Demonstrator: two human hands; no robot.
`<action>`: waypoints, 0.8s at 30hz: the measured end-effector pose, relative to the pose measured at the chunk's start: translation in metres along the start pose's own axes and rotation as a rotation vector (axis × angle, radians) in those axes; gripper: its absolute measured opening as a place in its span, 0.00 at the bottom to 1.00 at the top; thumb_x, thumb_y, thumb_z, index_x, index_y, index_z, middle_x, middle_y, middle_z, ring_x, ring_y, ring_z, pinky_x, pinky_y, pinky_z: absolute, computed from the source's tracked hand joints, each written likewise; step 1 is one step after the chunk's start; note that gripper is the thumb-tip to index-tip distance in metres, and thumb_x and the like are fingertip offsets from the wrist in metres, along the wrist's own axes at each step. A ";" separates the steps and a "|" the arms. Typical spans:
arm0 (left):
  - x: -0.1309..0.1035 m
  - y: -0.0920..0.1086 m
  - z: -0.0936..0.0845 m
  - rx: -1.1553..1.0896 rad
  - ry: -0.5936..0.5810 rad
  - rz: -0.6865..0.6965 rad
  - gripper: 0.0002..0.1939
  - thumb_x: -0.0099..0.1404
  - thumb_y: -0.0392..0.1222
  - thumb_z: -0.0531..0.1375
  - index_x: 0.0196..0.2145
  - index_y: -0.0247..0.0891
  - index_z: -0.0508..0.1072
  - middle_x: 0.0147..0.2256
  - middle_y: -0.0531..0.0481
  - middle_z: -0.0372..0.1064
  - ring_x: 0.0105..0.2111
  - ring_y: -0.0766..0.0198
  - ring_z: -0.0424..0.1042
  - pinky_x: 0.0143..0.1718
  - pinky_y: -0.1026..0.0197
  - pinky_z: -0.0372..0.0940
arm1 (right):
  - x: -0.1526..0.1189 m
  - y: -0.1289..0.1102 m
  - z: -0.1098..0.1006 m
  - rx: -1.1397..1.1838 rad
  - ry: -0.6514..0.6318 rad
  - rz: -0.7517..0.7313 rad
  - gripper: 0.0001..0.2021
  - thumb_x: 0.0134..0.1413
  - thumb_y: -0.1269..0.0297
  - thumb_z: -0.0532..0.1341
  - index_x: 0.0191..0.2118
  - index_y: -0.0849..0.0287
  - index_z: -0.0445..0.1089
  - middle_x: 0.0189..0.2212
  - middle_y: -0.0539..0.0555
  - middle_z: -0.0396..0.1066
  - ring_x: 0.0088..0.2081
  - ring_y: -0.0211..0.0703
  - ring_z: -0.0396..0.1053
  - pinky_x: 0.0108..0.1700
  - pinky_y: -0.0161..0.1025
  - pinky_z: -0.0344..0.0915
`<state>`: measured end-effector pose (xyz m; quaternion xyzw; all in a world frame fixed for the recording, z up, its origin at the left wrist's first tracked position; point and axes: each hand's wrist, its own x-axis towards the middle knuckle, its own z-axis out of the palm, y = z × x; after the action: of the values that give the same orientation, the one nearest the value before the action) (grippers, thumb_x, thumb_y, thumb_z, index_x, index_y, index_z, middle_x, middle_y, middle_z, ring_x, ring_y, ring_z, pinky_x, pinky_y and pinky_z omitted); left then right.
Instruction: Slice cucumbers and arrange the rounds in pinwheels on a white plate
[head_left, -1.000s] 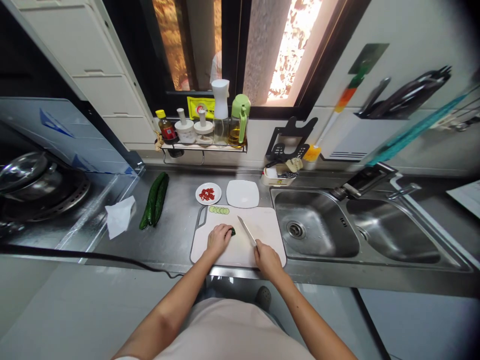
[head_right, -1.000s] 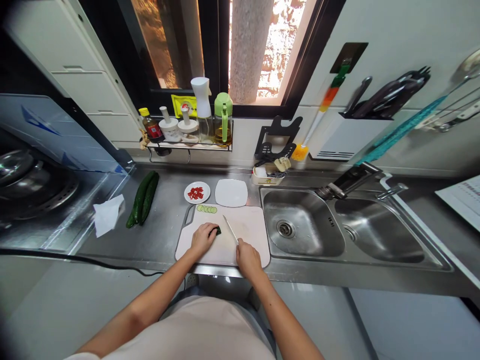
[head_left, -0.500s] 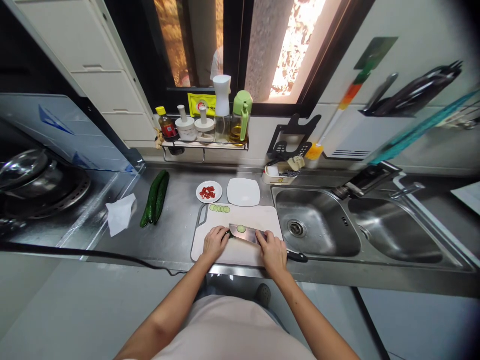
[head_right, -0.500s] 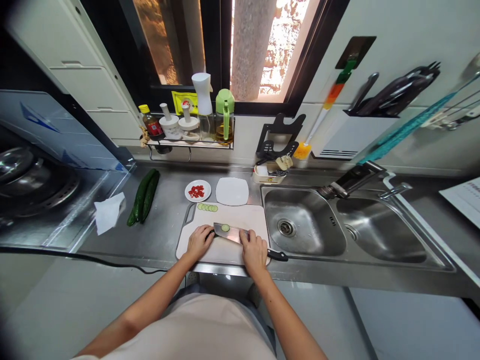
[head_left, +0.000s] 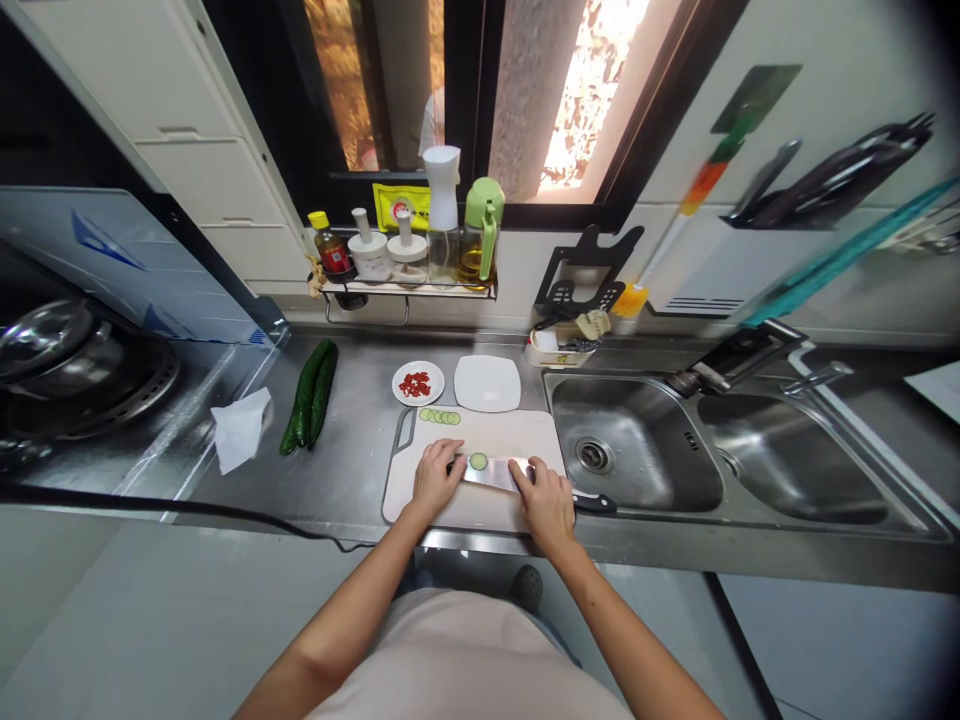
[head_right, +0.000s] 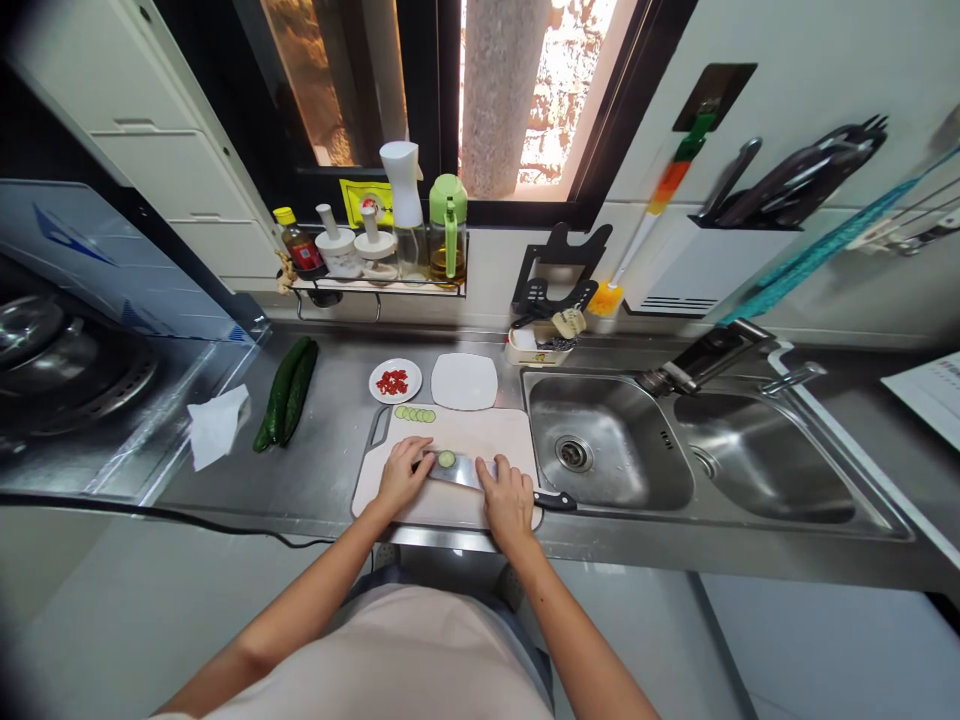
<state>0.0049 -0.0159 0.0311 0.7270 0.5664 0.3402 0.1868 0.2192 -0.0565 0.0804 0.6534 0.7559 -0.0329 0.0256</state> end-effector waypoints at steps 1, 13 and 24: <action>0.004 0.005 -0.001 0.002 -0.040 0.020 0.17 0.65 0.45 0.55 0.51 0.43 0.70 0.46 0.46 0.68 0.47 0.58 0.65 0.49 0.55 0.62 | 0.000 -0.001 0.000 -0.001 0.018 -0.012 0.24 0.58 0.72 0.50 0.60 0.47 0.59 0.56 0.60 0.57 0.44 0.48 0.58 0.44 0.43 0.49; 0.019 0.028 0.001 -0.155 -0.107 -0.087 0.08 0.62 0.43 0.58 0.34 0.40 0.76 0.33 0.49 0.72 0.37 0.63 0.68 0.42 0.60 0.62 | -0.005 0.006 0.007 -0.114 0.274 -0.078 0.21 0.56 0.71 0.56 0.54 0.47 0.66 0.49 0.57 0.64 0.38 0.43 0.59 0.39 0.40 0.48; 0.053 -0.027 0.016 -0.255 0.037 -0.555 0.08 0.57 0.43 0.61 0.33 0.37 0.74 0.28 0.51 0.73 0.28 0.67 0.70 0.32 0.66 0.62 | -0.015 0.026 0.011 -0.105 0.199 0.032 0.23 0.53 0.73 0.57 0.54 0.46 0.66 0.48 0.56 0.63 0.39 0.42 0.60 0.38 0.39 0.47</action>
<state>0.0045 0.0442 0.0176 0.5087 0.6995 0.3576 0.3521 0.2466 -0.0688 0.0698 0.6630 0.7449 0.0722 -0.0148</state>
